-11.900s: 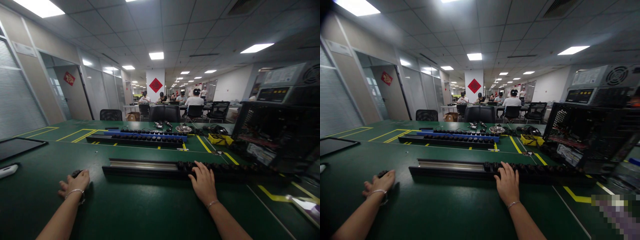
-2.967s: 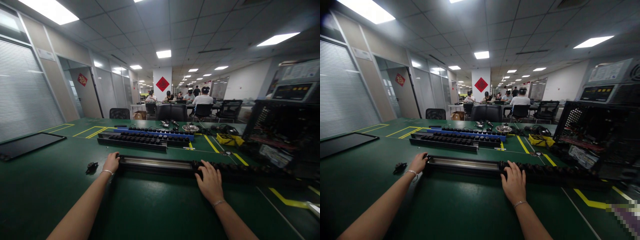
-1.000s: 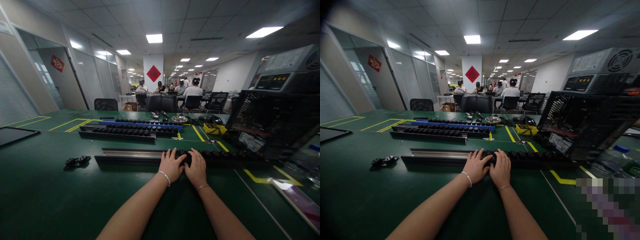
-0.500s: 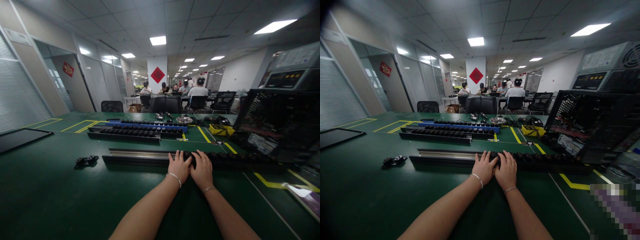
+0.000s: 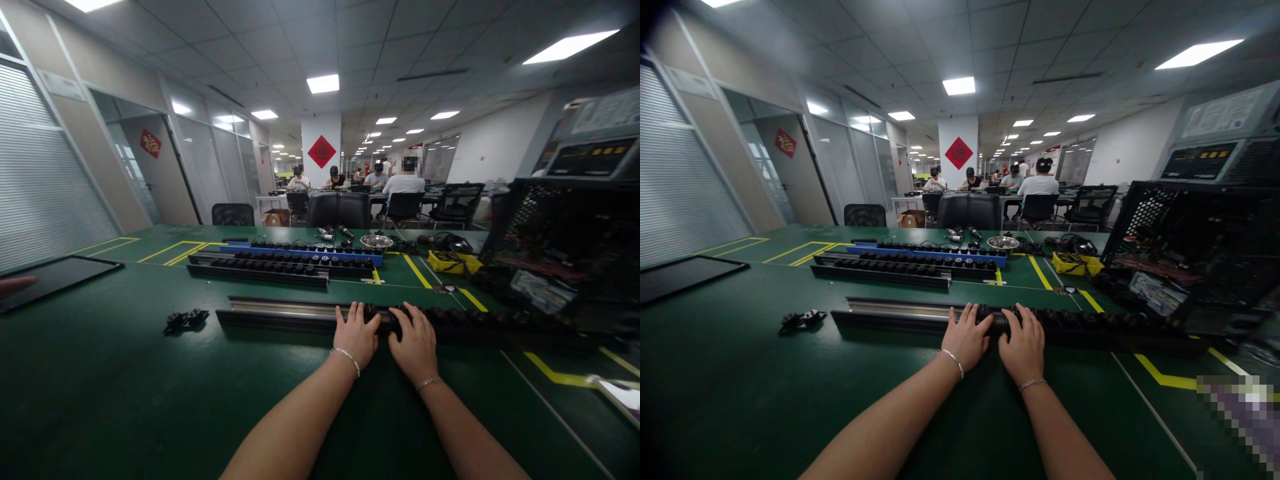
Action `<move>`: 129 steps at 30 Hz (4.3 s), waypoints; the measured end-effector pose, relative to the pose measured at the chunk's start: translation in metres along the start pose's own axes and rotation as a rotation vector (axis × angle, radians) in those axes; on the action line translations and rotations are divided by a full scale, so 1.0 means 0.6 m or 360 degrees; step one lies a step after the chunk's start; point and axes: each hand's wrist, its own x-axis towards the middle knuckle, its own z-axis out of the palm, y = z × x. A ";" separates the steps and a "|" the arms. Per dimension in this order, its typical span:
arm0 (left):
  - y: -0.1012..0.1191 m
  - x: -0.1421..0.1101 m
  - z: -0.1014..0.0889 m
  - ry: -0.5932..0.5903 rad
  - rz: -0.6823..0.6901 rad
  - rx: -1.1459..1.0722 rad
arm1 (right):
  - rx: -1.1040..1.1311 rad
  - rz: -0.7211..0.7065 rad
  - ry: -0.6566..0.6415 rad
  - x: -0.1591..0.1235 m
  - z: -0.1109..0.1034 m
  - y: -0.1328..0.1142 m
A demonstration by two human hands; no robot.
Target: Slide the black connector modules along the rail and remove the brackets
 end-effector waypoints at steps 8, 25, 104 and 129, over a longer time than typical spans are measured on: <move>-0.020 -0.011 0.000 0.0042 -0.0064 0.0022 | -0.0004 -0.0046 -0.0009 0.000 0.000 0.002; -0.049 -0.027 -0.012 0.0040 -0.0147 0.0013 | 0.0057 -0.0032 -0.0016 0.000 0.001 0.003; -0.201 -0.099 -0.024 0.0275 -0.0408 0.0230 | -0.0042 -0.0068 -0.0131 0.000 -0.004 0.006; -0.241 -0.118 -0.036 0.0260 -0.0493 0.0301 | -0.0009 -0.0064 -0.0110 -0.001 0.002 0.009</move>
